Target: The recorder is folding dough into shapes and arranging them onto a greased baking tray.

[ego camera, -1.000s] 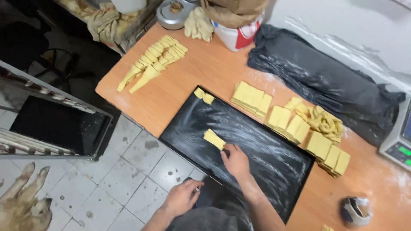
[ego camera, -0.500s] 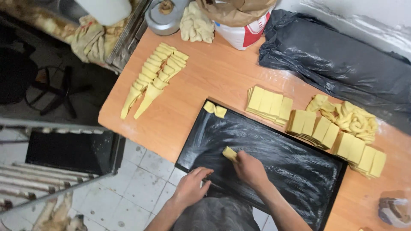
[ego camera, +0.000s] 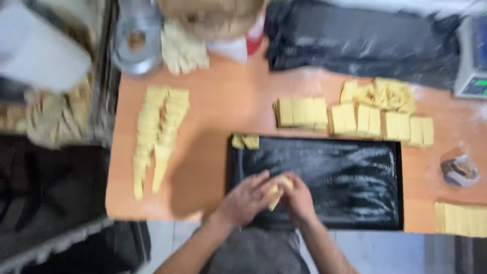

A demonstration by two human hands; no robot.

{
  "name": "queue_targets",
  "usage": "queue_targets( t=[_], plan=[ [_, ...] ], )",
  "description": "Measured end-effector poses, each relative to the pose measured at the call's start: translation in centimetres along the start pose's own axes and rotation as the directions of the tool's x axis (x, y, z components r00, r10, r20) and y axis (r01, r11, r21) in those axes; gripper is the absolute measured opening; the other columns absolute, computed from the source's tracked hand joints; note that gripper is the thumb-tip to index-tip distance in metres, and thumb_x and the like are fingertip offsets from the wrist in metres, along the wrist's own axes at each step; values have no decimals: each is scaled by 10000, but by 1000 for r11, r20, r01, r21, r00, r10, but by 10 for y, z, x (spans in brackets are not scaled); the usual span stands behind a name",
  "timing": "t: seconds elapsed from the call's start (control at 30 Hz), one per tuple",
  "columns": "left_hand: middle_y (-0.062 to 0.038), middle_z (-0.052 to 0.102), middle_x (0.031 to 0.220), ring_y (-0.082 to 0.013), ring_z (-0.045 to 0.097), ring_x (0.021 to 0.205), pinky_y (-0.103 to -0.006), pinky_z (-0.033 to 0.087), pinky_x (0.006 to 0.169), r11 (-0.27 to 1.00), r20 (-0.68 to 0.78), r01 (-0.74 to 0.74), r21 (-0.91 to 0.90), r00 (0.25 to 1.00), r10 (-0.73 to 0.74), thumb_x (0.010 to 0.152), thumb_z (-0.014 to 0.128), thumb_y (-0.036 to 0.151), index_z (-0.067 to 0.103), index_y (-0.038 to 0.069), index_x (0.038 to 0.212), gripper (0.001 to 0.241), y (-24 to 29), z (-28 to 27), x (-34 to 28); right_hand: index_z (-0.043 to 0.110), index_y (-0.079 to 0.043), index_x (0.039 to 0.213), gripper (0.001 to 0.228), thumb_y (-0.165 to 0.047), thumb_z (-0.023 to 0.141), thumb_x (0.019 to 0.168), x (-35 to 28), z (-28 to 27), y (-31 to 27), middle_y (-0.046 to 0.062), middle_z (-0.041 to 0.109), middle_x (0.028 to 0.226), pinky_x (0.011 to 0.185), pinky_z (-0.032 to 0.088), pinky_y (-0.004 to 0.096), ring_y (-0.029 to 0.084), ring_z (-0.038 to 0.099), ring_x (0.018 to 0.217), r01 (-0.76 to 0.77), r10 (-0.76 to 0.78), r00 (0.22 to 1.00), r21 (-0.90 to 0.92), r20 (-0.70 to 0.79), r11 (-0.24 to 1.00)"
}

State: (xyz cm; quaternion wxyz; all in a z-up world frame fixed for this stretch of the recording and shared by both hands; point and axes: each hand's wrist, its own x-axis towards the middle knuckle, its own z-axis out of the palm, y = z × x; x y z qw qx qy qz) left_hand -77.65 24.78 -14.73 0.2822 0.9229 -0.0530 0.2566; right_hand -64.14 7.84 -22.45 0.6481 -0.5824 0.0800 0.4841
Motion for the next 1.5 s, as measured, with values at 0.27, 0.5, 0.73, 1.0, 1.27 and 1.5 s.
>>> queue_targets(
  t=[0.27,0.5,0.73,1.0,1.27,1.5],
  plan=[
    [-87,713,1200,-296,700,1164,-386,579,998,931,32,172,-322,985,-171,901,748,68,723,94,1163,265,-32,-35,-49,577,-100,1251,331,-105,710,948,-35,72,35,49,702,1001,699,564,282,134,654,830,-42,66,994,264,-84,964],
    [-100,758,1079,-264,731,1001,-370,581,873,685,376,587,-432,808,-454,851,792,140,749,63,1093,258,-46,-50,-38,624,-44,1249,382,-97,735,887,-28,74,32,81,720,1050,772,596,283,159,710,887,-209,216,976,151,-30,966],
    [-74,803,1003,-144,744,878,-318,604,787,-16,715,869,-495,397,-575,936,715,171,741,17,1181,291,-125,14,-51,713,-4,1137,326,-119,825,853,20,65,9,87,766,1053,845,575,276,132,707,941,207,-253,967,-464,-37,861],
    [-169,740,1041,-341,715,965,-470,584,810,284,202,938,-199,322,-925,946,643,147,624,31,1154,239,-124,62,-13,668,-77,1211,360,-174,772,880,91,94,13,63,767,1068,857,577,284,149,738,972,248,-379,914,-540,-145,804],
    [-193,700,1125,-416,699,899,-528,567,725,496,123,847,192,481,-868,937,657,221,627,52,1174,293,-120,52,1,702,-67,1141,412,-201,870,791,92,96,-1,109,735,998,784,559,378,281,699,887,278,-610,790,-851,-60,445],
    [-37,714,1101,-255,729,846,-393,594,677,780,7,529,336,826,-563,940,686,221,716,128,1043,142,-128,50,-33,706,-46,1109,395,-241,865,804,97,93,2,91,714,986,752,592,323,200,719,814,206,-505,842,-755,-188,623]
  ],
)
